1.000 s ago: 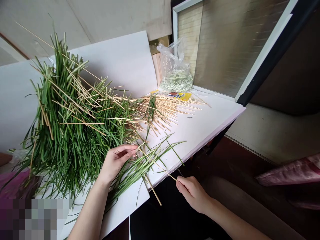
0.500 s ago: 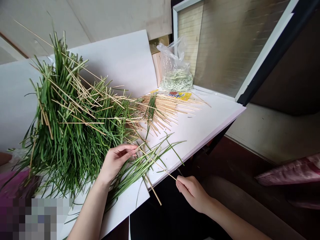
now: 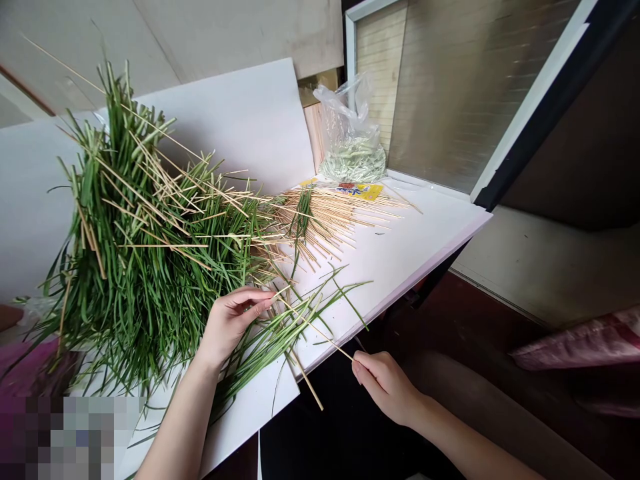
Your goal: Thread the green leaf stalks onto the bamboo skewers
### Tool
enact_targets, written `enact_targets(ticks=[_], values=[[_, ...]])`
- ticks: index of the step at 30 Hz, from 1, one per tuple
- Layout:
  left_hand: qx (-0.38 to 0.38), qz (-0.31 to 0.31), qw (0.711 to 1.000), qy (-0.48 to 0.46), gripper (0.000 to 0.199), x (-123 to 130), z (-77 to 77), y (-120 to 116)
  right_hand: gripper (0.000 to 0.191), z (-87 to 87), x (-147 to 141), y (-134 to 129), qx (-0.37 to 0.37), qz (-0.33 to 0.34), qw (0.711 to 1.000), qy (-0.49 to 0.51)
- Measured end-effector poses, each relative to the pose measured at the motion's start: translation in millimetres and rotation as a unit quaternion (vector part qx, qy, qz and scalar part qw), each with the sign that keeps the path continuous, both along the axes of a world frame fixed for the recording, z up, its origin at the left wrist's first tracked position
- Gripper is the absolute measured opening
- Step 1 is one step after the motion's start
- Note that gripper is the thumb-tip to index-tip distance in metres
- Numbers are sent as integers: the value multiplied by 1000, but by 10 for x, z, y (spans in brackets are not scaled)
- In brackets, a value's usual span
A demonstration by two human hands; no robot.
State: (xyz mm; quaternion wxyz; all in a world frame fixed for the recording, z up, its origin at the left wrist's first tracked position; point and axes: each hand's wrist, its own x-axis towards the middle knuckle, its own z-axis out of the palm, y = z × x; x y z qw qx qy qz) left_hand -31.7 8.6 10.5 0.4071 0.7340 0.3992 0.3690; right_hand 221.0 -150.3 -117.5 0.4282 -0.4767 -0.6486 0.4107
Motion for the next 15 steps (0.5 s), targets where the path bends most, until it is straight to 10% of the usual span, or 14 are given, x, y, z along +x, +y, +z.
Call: enact_targets(ticks=[15], values=[[7, 38, 999, 1, 15, -44, 10, 9, 47, 3, 0, -6, -5, 4, 1000, 15]])
